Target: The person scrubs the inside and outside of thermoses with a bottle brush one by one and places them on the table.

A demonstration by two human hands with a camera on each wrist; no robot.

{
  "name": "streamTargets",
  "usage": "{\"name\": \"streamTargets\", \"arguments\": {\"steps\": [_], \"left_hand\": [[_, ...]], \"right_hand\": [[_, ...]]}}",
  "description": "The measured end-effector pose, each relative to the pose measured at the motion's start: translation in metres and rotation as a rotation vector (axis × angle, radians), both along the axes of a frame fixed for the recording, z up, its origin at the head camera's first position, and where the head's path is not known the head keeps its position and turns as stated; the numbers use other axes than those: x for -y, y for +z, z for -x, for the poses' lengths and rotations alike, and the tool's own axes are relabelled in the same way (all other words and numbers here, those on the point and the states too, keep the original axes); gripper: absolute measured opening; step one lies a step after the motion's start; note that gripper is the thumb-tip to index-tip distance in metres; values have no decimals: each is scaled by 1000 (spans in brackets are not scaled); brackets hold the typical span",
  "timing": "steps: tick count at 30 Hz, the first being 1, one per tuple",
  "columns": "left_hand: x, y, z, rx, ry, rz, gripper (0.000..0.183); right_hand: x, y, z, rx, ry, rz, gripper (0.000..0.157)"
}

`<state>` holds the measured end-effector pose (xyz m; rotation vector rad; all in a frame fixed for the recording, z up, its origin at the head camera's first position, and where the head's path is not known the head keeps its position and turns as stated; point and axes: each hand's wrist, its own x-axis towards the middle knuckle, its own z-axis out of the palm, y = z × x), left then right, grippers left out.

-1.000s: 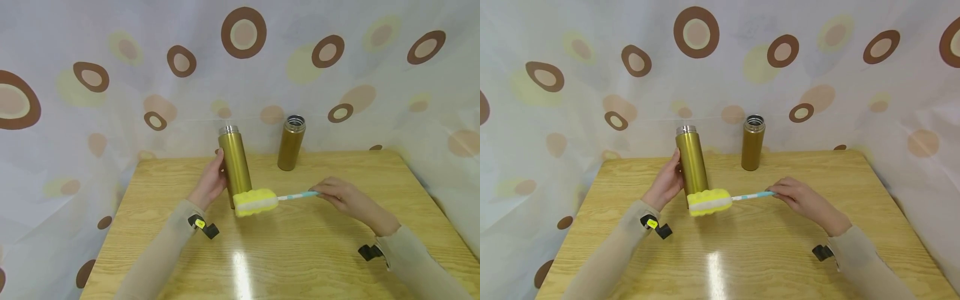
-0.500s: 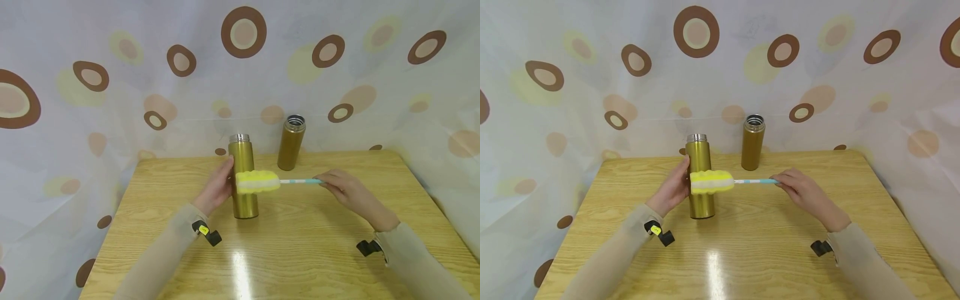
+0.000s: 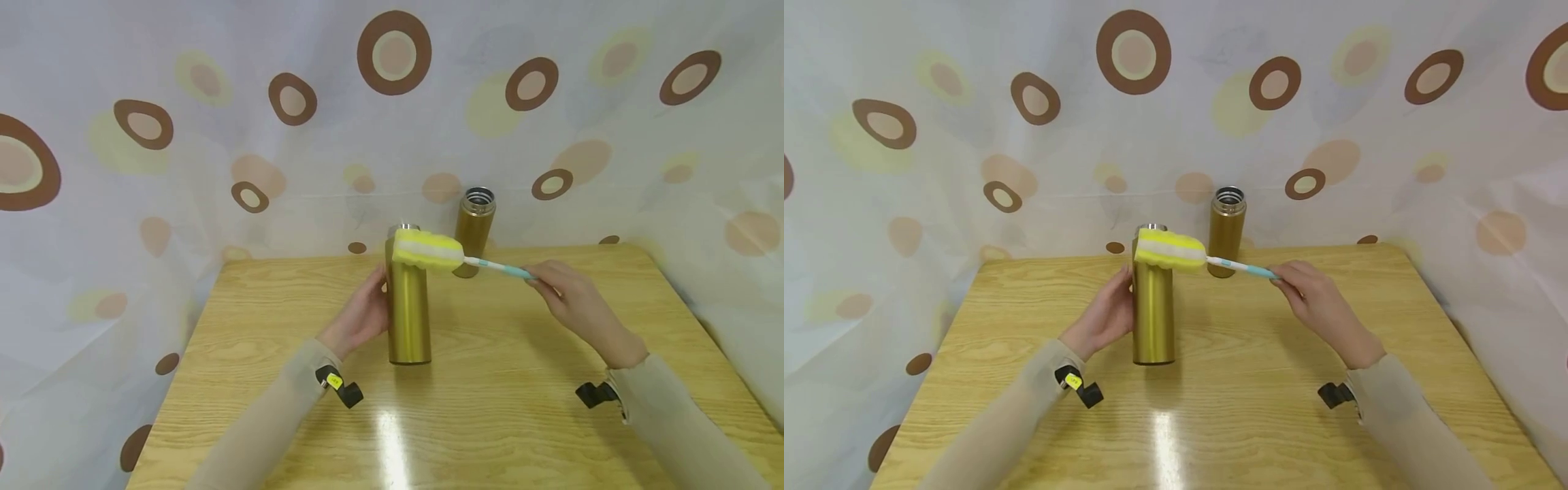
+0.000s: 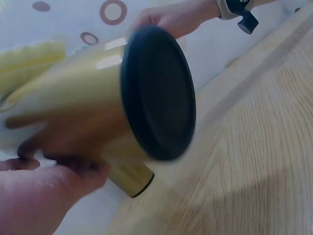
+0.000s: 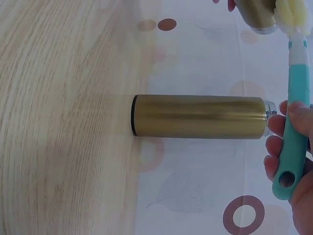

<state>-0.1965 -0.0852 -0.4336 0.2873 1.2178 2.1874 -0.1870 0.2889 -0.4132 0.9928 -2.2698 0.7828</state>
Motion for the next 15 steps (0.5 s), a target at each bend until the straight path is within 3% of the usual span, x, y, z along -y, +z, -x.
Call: {"name": "streamTargets", "arguments": {"steps": [5, 7, 9, 12, 14, 15], "left_hand": [[3, -4, 3, -54, 9, 15, 56], [3, -5, 4, -54, 49, 30, 55], [4, -6, 4, -40, 85, 41, 56], [5, -5, 6, -30, 135, 54, 58], [7, -4, 9, -34, 161, 56, 61], [8, -3, 10, -39, 175, 54, 62]], "right_hand": [[-1, -1, 0, 25, 1, -8, 42], [-2, -4, -1, 31, 21, -21, 20], [-4, -7, -2, 43, 52, -30, 15], [-6, -12, -3, 66, 106, -41, 30], [-6, -14, -4, 92, 140, -48, 22], [-6, -15, -5, 98, 158, -56, 26]]}}
